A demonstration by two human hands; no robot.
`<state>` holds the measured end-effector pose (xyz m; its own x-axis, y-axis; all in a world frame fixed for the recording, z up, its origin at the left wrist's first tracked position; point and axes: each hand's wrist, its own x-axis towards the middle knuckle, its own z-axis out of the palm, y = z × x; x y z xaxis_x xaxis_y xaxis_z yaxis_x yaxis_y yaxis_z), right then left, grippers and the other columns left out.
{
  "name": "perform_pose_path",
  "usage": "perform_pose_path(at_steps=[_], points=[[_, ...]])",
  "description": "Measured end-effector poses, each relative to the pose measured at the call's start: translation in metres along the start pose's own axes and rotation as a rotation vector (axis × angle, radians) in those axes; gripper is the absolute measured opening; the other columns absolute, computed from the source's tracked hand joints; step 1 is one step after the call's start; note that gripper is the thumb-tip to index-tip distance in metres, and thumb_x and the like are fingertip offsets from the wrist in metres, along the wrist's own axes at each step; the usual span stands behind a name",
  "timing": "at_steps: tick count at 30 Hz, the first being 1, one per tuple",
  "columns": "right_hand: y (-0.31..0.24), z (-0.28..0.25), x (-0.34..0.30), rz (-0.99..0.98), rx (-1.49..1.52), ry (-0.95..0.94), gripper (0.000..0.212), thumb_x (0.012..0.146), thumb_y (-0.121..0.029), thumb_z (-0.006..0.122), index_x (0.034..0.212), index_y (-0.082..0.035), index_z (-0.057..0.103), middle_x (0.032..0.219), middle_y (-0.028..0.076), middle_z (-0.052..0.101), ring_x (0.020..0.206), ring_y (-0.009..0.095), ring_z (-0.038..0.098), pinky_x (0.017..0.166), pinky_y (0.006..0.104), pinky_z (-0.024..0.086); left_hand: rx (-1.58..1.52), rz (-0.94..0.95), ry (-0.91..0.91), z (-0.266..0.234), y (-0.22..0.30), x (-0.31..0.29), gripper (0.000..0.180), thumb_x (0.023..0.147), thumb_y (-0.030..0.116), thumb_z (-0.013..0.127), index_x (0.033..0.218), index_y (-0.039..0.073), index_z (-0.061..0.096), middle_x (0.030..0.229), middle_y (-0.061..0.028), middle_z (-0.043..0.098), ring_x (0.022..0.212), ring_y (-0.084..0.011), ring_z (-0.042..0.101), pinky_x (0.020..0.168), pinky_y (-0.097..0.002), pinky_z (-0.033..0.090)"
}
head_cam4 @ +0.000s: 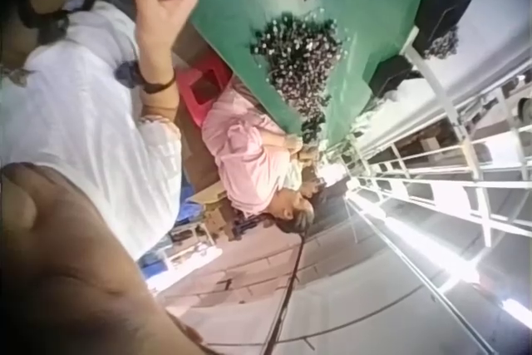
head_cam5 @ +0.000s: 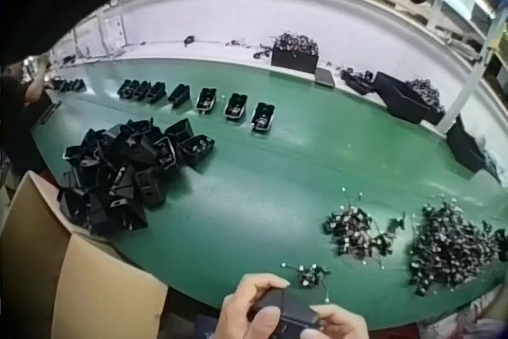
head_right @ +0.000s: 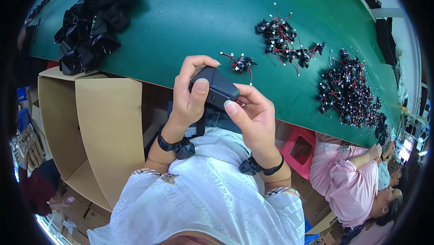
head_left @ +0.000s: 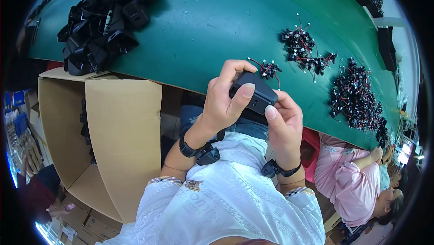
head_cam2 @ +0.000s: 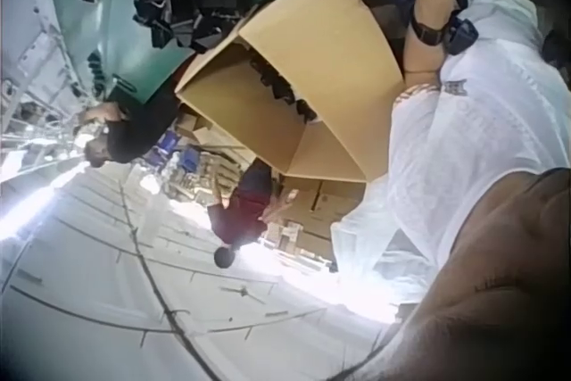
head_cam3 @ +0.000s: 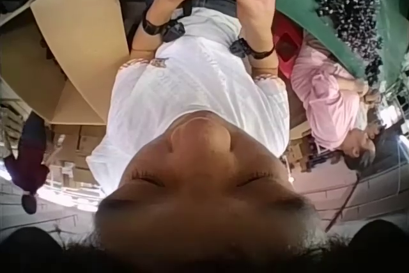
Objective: The person picks up a black plastic housing and a wire assembly, inserts the wire assembly into the housing by hand, and places the completed unit onto the green workbench.
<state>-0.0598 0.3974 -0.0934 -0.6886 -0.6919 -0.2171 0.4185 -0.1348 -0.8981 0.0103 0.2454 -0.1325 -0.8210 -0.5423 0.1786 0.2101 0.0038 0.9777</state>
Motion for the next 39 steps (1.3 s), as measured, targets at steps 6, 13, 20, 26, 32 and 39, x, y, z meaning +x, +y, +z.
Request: perform_pose_path(at_steps=[6, 13, 20, 26, 32, 39], points=[[-0.003, 0.002, 0.003, 0.064, 0.193, 0.001, 0.055, 0.089, -0.009, 0.076, 0.136, 0.005, 0.052, 0.117, 0.009, 0.067, 0.105, 0.012, 0.063, 0.096, 0.0272, 0.049, -0.12, 0.013, -0.026, 0.004, -0.003, 0.004, 0.05, 0.102, 0.045, 0.058, 0.12, -0.001, 0.052, 0.085, -0.0106, 0.064, 0.077, -0.0144, 0.064, 0.07, -0.0275, 0.051], [-0.005, 0.002, 0.008, -0.146, -0.003, 0.027, 0.062, 0.086, -0.005, 0.077, 0.139, 0.005, 0.047, 0.121, 0.012, 0.065, 0.109, 0.014, 0.062, 0.102, 0.0318, 0.046, -0.143, 0.022, -0.048, 0.011, -0.006, 0.008, 0.058, 0.103, 0.054, 0.051, 0.122, -0.001, 0.05, 0.088, -0.0115, 0.066, 0.082, -0.0151, 0.065, 0.072, -0.028, 0.051], [-0.024, 0.004, 0.007, -0.252, -0.128, -0.022, 0.055, 0.085, -0.012, 0.08, 0.129, 0.005, 0.052, 0.123, 0.013, 0.063, 0.113, 0.016, 0.061, 0.1, 0.0305, 0.047, -0.221, 0.036, -0.063, 0.011, 0.012, 0.018, 0.072, 0.098, 0.064, 0.053, 0.128, -0.001, 0.045, 0.094, -0.0116, 0.066, 0.088, -0.0166, 0.065, 0.078, -0.029, 0.051], [-0.039, 0.001, 0.013, -0.221, -0.239, -0.155, 0.059, 0.083, -0.003, 0.079, 0.134, 0.007, 0.051, 0.125, 0.013, 0.063, 0.115, 0.019, 0.061, 0.099, 0.0317, 0.047, -0.13, 0.127, -0.009, 0.001, 0.02, 0.022, 0.067, 0.098, 0.058, 0.059, 0.128, -0.001, 0.046, 0.1, -0.0119, 0.064, 0.088, -0.0171, 0.065, 0.08, -0.0295, 0.051], [-0.084, 0.009, 0.033, -0.352, -0.652, -0.178, 0.053, 0.077, 0.002, 0.082, 0.125, 0.007, 0.059, 0.116, 0.011, 0.067, 0.108, 0.019, 0.065, 0.1, 0.0334, 0.049, -0.277, 0.007, -0.151, -0.003, 0.046, 0.043, 0.072, 0.1, 0.063, 0.051, 0.137, 0.002, 0.047, 0.107, -0.0077, 0.061, 0.084, -0.0108, 0.059, 0.069, -0.0238, 0.047], [-0.152, 0.004, 0.06, -0.439, -0.902, -0.055, 0.044, 0.087, -0.007, 0.074, 0.128, 0.007, 0.062, 0.117, 0.008, 0.068, 0.104, 0.015, 0.064, 0.1, 0.03, 0.046, -0.868, -0.17, -0.289, 0.006, 0.073, 0.094, 0.064, 0.1, 0.042, 0.064, 0.142, 0.002, 0.038, 0.108, -0.0112, 0.066, 0.089, -0.0165, 0.068, 0.08, -0.0255, 0.056]])
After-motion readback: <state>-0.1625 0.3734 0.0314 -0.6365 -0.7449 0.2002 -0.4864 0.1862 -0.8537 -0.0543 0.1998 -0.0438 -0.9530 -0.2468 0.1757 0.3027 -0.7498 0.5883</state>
